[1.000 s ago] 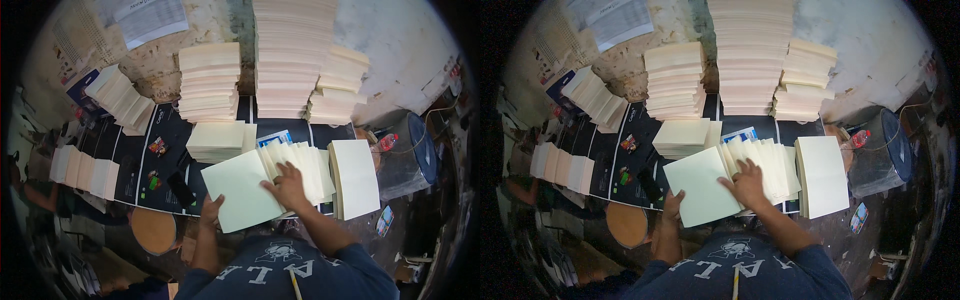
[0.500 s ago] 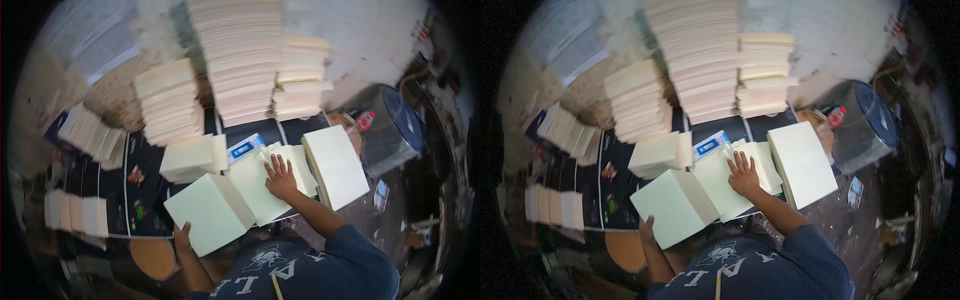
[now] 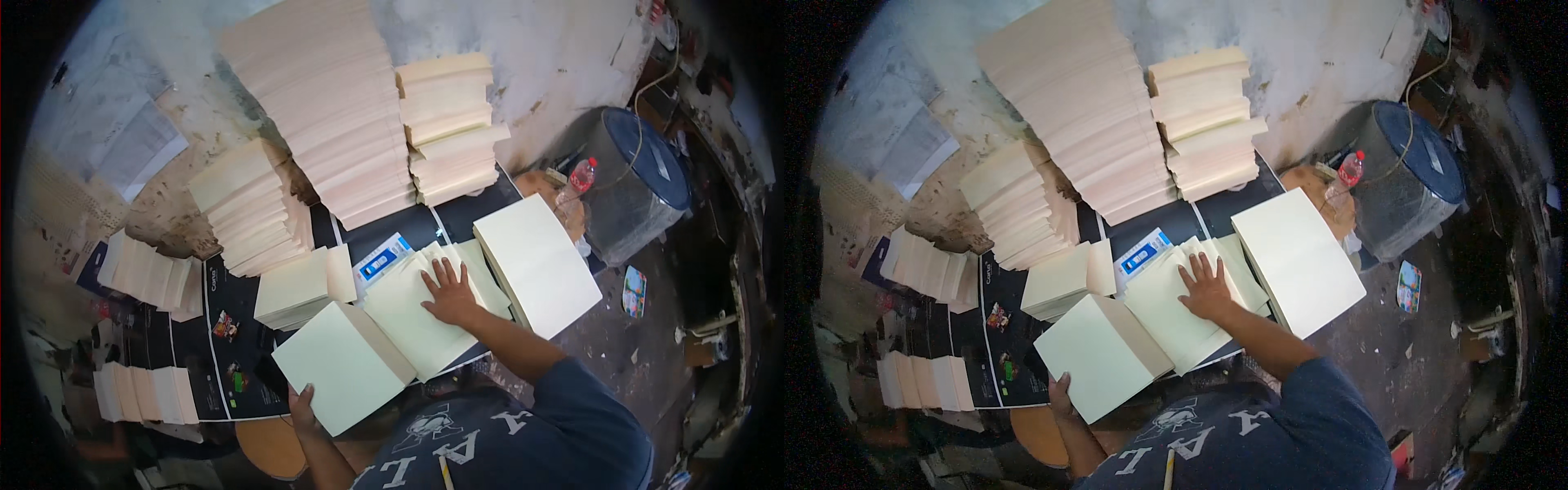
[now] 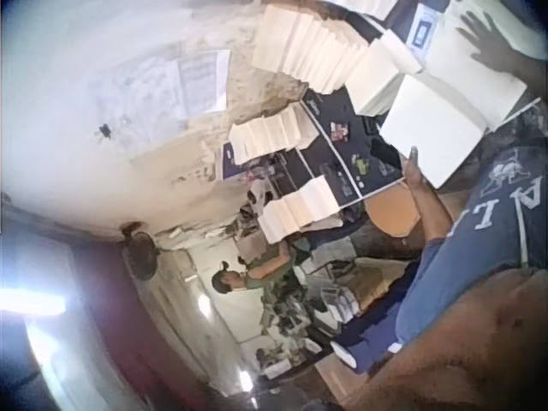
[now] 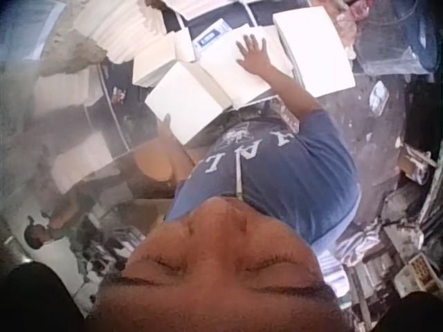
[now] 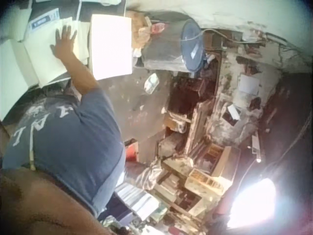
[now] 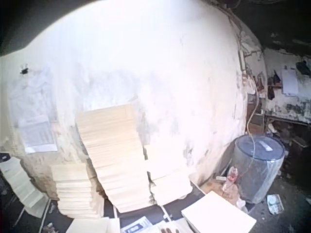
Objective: The person sorts stacks of paper by hand on a table, picking up sections of paper and moving them between different piles.
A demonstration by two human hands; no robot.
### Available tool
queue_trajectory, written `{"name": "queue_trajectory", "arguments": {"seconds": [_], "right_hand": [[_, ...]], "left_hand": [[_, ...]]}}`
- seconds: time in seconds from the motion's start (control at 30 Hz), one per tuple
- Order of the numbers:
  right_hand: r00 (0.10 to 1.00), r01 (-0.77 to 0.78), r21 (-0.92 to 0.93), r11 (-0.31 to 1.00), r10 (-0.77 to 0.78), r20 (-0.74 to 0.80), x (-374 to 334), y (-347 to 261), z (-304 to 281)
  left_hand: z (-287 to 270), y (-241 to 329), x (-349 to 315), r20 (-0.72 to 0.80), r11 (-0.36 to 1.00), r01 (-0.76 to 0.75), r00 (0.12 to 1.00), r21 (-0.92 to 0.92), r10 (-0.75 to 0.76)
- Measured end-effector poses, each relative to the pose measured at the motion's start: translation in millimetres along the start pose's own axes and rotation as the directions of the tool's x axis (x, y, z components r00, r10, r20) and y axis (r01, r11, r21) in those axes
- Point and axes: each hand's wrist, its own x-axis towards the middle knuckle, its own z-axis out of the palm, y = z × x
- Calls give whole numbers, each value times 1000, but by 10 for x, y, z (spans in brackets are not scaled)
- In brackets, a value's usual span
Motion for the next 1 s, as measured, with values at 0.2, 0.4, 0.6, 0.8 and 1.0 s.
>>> {"name": "queue_trajectory", "arguments": {"seconds": [0.2,0.4,0.6,0.8,1.0], "right_hand": [[978,202,336,920,-207,-21,-378,-1086,-914],[989,-115,591,798,35,146,-332,-910,-886],[996,-34,553,832,73,-50,-403,-348,-739],[981,60,436,898,-135,142,-342,-1020,-905],[974,-210,417,884,228,7,-253,-265,-770]], "left_hand": [[353,72,5,35,998,-43,999,53,41],[95,4,6,-41,974,-88,994,207,99],[-93,116,-103,30,997,-47,999,57,46],[265,-69,97,-30,969,-52,998,243,61],[42,125,-86,-71,995,-47,996,89,53]]}}
